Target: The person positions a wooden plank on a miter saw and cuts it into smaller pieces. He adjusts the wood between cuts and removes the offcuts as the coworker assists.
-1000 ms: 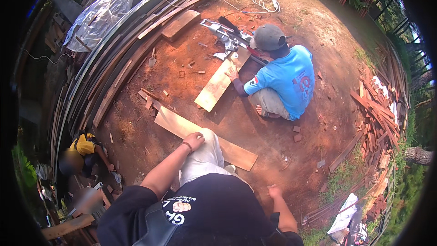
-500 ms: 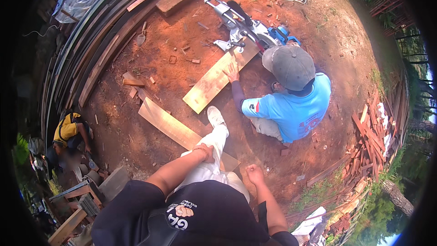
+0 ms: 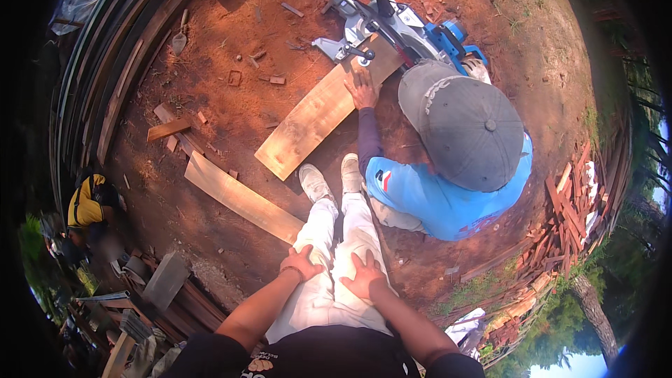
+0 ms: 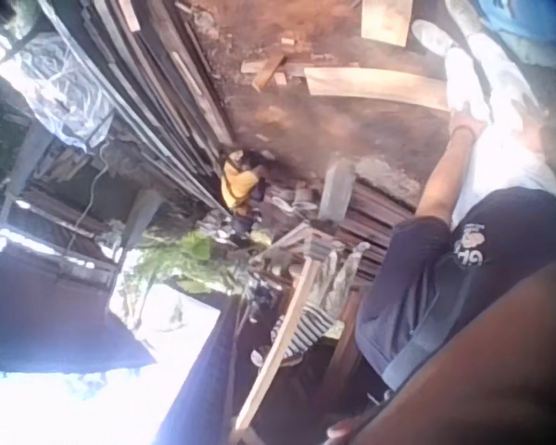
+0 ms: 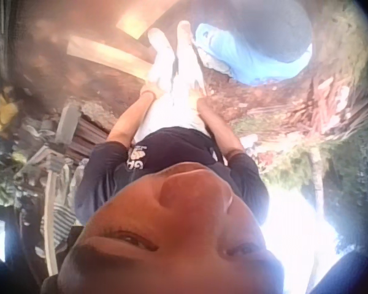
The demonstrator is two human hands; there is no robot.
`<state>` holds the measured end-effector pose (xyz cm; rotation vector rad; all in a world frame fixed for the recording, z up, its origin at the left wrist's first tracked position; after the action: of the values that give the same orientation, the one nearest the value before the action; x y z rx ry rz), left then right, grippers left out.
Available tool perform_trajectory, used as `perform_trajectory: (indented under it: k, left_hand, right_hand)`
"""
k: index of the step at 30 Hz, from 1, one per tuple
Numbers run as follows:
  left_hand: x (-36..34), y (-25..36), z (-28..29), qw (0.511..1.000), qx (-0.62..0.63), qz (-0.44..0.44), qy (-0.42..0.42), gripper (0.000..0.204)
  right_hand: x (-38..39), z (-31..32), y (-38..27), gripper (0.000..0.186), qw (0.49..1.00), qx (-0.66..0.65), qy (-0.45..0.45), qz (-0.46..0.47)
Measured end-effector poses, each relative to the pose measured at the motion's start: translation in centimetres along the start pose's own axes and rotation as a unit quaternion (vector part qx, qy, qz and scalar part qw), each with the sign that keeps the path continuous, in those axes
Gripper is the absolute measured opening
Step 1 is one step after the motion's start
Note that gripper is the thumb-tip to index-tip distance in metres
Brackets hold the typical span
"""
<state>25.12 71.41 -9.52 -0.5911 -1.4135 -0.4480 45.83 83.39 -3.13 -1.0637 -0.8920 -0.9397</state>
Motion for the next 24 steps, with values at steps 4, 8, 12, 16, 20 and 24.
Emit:
perform_trajectory:
  k: [4, 8, 12, 16, 20, 24]
  left_hand:
    - [-2.3, 1.4, 0.4, 0.994, 0.08, -0.001, 0.08, 0.087]
    - [-3.0, 1.1, -1.5, 0.985, 0.118, -0.014, 0.126, 0.078]
    - [-3.7, 1.0, -3.9, 0.982, 0.137, -0.007, 0.128, 0.074]
    - [-3.8, 1.8, -4.3, 0.979, 0.152, -0.022, 0.137, 0.071]
    - [-3.6, 2.1, -4.1, 0.978, 0.158, -0.021, 0.132, 0.07]
    - [-3.8, 2.0, -4.0, 0.978, 0.152, -0.026, 0.141, 0.072]
  right_hand:
    - [-4.0, 1.4, 1.9, 0.094, 0.995, 0.082, -0.036, -0.035]
    - [-5.3, 0.9, 3.8, 0.089, 0.995, 0.093, -0.02, -0.028]
    - [-5.9, -0.4, 4.6, 0.086, 0.994, 0.105, -0.013, -0.014]
    - [-6.2, -0.3, 5.0, 0.087, 0.995, 0.095, -0.01, -0.016]
    - [-6.2, 0.4, 4.9, 0.087, 0.996, 0.089, 0.003, 0.002]
    - [-6.3, 0.4, 4.9, 0.086, 0.996, 0.083, 0.011, 0.005]
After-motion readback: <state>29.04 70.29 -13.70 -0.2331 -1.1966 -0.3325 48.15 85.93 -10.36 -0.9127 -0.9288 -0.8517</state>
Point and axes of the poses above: each hand's wrist, its own x-axis away from the middle knuckle, its own z-axis out of the back of the hand, y = z × x, the point moved 5 cm from there along -x, towards the middle knuckle, and after that the axes turned 6 degrees about z, right-handed, at the moved point
